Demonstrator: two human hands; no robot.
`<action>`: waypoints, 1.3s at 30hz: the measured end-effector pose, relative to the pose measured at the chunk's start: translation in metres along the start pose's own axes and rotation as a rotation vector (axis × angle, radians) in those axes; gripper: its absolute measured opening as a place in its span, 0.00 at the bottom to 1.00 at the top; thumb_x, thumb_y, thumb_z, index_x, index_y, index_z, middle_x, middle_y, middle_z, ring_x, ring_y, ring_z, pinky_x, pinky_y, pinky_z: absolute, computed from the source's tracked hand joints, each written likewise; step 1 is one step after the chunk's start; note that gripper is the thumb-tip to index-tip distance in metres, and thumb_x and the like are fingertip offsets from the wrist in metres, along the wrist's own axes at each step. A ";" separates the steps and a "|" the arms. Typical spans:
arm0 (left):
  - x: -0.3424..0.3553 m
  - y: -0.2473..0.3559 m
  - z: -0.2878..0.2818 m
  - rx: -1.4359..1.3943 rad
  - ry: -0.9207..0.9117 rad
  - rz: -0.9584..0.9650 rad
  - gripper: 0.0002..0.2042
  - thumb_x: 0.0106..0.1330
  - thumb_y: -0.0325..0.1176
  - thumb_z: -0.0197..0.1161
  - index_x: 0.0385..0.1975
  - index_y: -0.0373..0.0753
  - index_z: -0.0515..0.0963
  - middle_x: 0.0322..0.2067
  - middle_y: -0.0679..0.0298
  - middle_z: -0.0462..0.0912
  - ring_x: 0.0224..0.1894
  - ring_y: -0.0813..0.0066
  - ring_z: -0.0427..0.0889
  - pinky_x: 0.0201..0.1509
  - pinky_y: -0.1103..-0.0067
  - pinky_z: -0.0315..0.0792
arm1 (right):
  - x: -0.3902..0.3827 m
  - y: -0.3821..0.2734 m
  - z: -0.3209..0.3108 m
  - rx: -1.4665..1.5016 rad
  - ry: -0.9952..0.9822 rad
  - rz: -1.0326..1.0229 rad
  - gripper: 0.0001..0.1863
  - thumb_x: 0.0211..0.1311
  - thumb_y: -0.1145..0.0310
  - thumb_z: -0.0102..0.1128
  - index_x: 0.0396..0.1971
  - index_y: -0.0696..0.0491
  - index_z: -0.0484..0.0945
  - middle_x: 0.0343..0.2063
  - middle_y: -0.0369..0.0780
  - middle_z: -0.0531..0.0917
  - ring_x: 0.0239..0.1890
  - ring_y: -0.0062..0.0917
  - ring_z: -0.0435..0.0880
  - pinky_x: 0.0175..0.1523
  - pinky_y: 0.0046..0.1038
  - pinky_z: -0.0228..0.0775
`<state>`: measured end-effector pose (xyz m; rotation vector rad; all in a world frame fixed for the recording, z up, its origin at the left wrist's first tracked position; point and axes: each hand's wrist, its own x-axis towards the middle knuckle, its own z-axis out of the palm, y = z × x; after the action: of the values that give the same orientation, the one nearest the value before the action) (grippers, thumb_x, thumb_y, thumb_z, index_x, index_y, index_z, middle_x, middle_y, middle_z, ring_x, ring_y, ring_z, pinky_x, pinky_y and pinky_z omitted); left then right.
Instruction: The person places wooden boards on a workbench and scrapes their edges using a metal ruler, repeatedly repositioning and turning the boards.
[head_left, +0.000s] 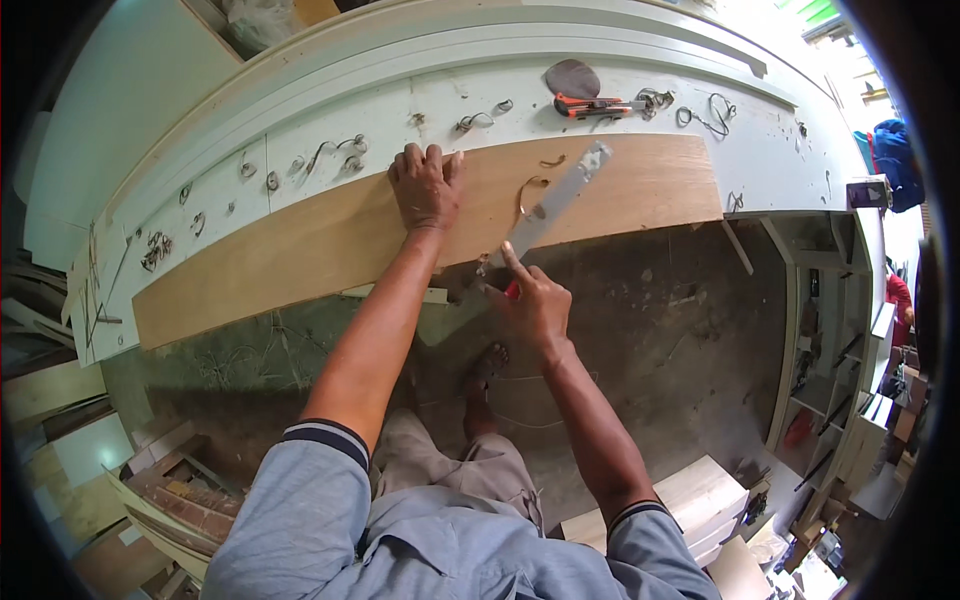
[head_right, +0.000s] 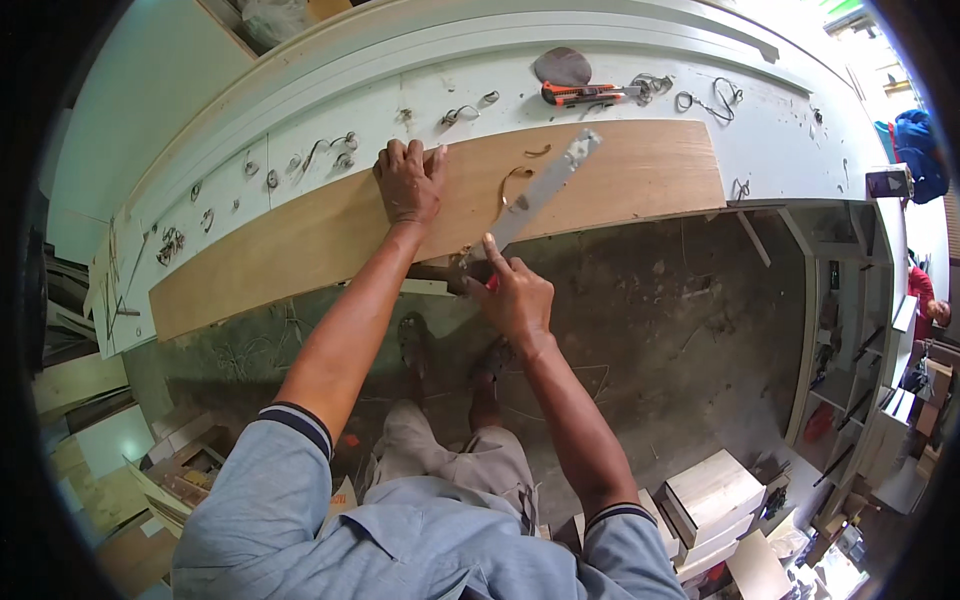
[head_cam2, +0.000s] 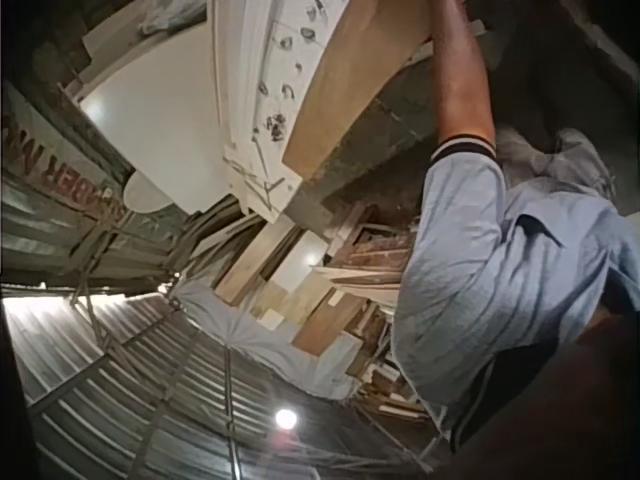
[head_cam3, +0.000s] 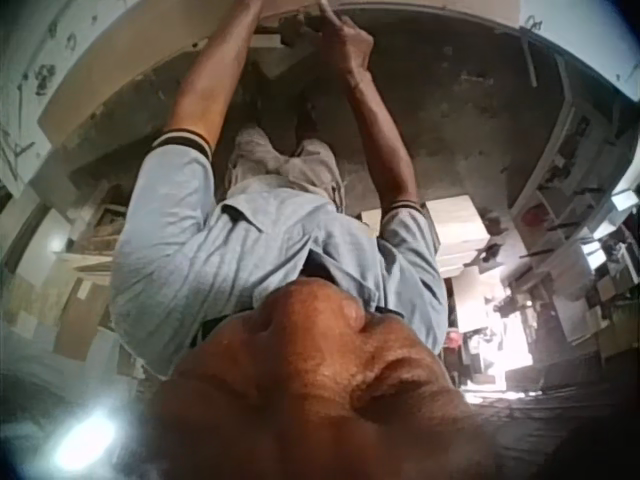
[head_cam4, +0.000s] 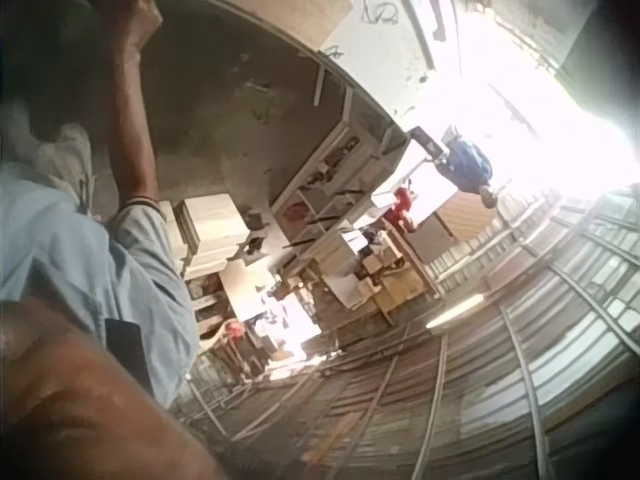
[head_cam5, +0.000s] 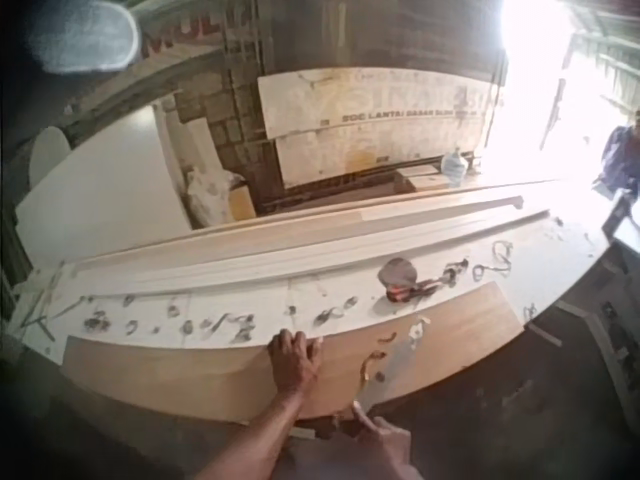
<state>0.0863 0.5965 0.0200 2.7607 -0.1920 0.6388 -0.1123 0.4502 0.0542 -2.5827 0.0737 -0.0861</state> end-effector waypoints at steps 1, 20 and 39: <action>0.000 -0.004 0.000 0.004 0.006 0.001 0.18 0.69 0.52 0.62 0.34 0.40 0.77 0.38 0.57 0.73 0.45 0.57 0.74 0.53 0.61 0.68 | 0.003 -0.004 0.003 -0.030 0.001 -0.018 0.41 0.48 0.54 0.79 0.66 0.37 0.76 0.23 0.38 0.78 0.25 0.33 0.83 0.30 0.35 0.76; 0.000 -0.011 -0.001 -0.089 -0.016 -0.086 0.20 0.70 0.53 0.61 0.35 0.38 0.75 0.40 0.56 0.73 0.47 0.56 0.73 0.56 0.61 0.67 | -0.026 -0.077 0.044 0.011 -0.122 0.075 0.35 0.49 0.55 0.78 0.61 0.40 0.80 0.23 0.37 0.79 0.26 0.33 0.84 0.30 0.37 0.76; -0.018 -0.192 -0.063 0.025 0.078 -0.062 0.20 0.66 0.52 0.67 0.31 0.40 0.74 0.37 0.57 0.73 0.44 0.53 0.74 0.51 0.58 0.68 | -0.028 -0.095 0.066 0.051 -0.077 -0.045 0.39 0.49 0.51 0.78 0.66 0.34 0.76 0.23 0.35 0.78 0.23 0.31 0.82 0.31 0.34 0.76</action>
<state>0.0819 0.7991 0.0162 2.7479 -0.0811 0.7356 -0.1322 0.5675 0.0474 -2.5343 -0.0144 -0.0049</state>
